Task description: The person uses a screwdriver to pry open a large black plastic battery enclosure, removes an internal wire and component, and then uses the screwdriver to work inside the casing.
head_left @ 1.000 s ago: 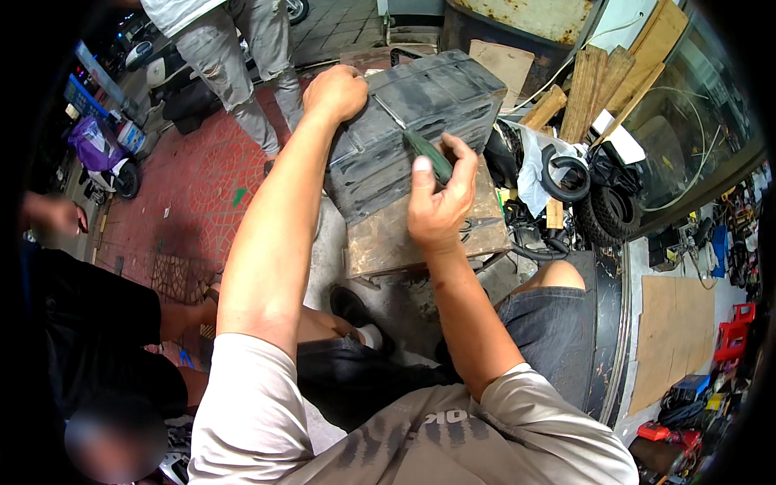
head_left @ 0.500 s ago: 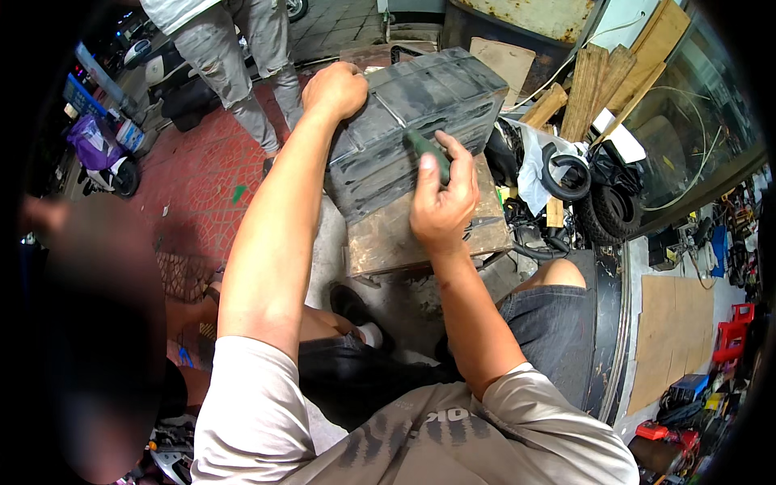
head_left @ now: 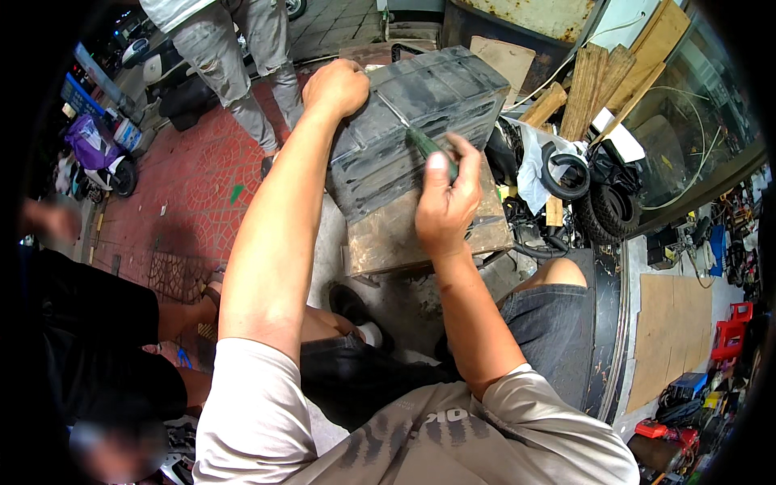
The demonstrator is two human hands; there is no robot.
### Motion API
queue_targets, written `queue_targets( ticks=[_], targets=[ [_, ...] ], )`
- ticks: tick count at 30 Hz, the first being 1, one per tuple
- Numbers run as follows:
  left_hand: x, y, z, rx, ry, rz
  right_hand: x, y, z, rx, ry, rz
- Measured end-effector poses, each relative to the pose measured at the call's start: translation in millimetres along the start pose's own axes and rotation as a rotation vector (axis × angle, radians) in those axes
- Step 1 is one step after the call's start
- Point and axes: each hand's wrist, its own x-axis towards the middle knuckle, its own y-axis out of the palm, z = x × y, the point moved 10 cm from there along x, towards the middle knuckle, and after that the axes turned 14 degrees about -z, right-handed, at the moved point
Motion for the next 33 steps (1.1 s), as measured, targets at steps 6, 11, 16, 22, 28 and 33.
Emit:
queue_targets(
  ticks=[6, 11, 16, 22, 28, 33],
  targets=[
    [1.8, 5.1, -1.0, -0.026, 0.003, 0.0, -0.7, 0.0, 6.3, -0.026, -0.201, -0.07],
    [2.5, 7.0, 4.7, 0.002, 0.009, 0.009, -9.3, 5.4, -19.8, 0.039, 0.238, 0.071],
    [1.8, 5.8, 0.6, -0.007, 0.011, 0.014, -4.4, -0.2, 4.1, -0.003, -0.144, -0.043],
    [0.6, 2.8, 5.5, -0.006, -0.009, 0.018, -6.8, 9.1, -25.5, 0.037, 0.328, 0.155],
    [-1.4, 4.5, -1.4, -0.013, -0.007, 0.02, -3.3, -0.4, -9.2, 0.005, 0.02, 0.052],
    [3.0, 4.9, 6.3, -0.052, -0.01, -0.018, -2.5, 0.7, 2.6, -0.051, -0.116, 0.017]
  ],
)
